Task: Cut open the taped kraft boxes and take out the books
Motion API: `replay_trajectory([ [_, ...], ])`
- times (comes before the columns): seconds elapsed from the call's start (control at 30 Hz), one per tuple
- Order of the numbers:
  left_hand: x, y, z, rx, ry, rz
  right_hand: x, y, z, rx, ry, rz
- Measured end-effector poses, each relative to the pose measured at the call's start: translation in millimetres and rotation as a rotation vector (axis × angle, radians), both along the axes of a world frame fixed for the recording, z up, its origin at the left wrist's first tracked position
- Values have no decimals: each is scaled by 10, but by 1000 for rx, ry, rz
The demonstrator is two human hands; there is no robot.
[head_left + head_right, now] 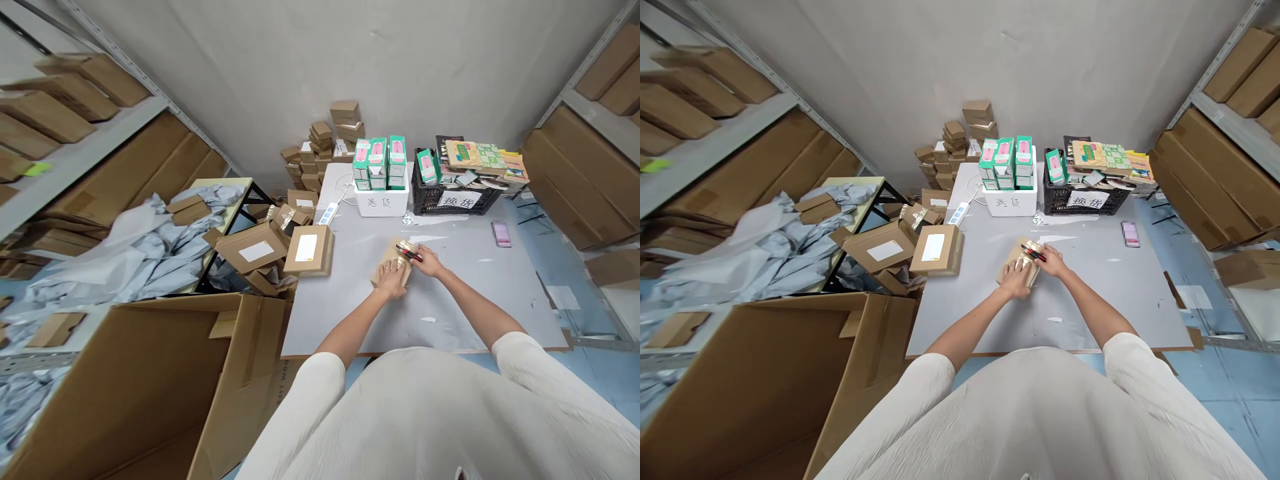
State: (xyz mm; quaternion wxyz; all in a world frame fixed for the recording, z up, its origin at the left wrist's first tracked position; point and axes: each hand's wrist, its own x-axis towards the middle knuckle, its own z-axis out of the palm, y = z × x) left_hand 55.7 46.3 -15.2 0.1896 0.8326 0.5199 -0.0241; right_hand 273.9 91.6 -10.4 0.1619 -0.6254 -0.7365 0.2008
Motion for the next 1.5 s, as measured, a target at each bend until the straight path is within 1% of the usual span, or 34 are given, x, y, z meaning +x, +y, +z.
replay_trajectory([
  [0.07, -147, 57, 5, -18, 1, -133, -16, -16, 23, -25, 5, -1],
  [0.1, -212, 80, 7, -22, -3, -180, -20, -29, 42, -41, 13, -4],
  [0.13, -267, 98, 6, -16, -12, -197, -22, -48, 63, -58, 26, -12],
  [0.23, -349, 124, -1, 57, -44, -175, -23, -123, 114, -111, 82, -72],
  [0.3, -343, 123, -3, 110, -51, -159, -21, -178, 126, -141, 121, -108],
  [0.4, -314, 124, 12, 144, 4, -178, -8, -238, 115, -168, 191, -130],
  [0.5, -328, 146, 53, 149, 69, -194, 43, -264, 95, -210, 325, -109],
  [0.6, -362, 176, 100, 158, 59, -176, 151, -278, 89, -256, 448, -79],
  [0.7, -341, 198, 123, 165, 10, -175, 297, -295, 100, -267, 455, -109],
  [0.87, -172, 247, 93, 128, -74, -199, 522, -350, 142, -353, 468, -164],
  [0.97, -92, 294, 72, 115, -56, -199, 628, -390, 163, -393, 430, -144],
  [1.03, -67, 321, 70, 111, -37, -203, 692, -407, 173, -386, 381, -98],
  [1.1, -60, 337, 72, 107, -39, -191, 742, -412, 182, -333, 292, -33],
  [1.17, -65, 340, 73, 106, -56, -178, 771, -401, 189, -246, 157, 19],
  [1.23, -74, 331, 68, 109, -71, -181, 776, -376, 189, -179, 29, 47],
  [1.3, -82, 316, 63, 115, -73, -185, 763, -339, 179, -166, -46, 54],
  [1.4, -88, 295, 64, 110, -70, -171, 736, -270, 157, -186, -87, 71],
  [1.5, -85, 281, 76, 109, -56, -171, 702, -189, 162, -197, -102, 125],
])
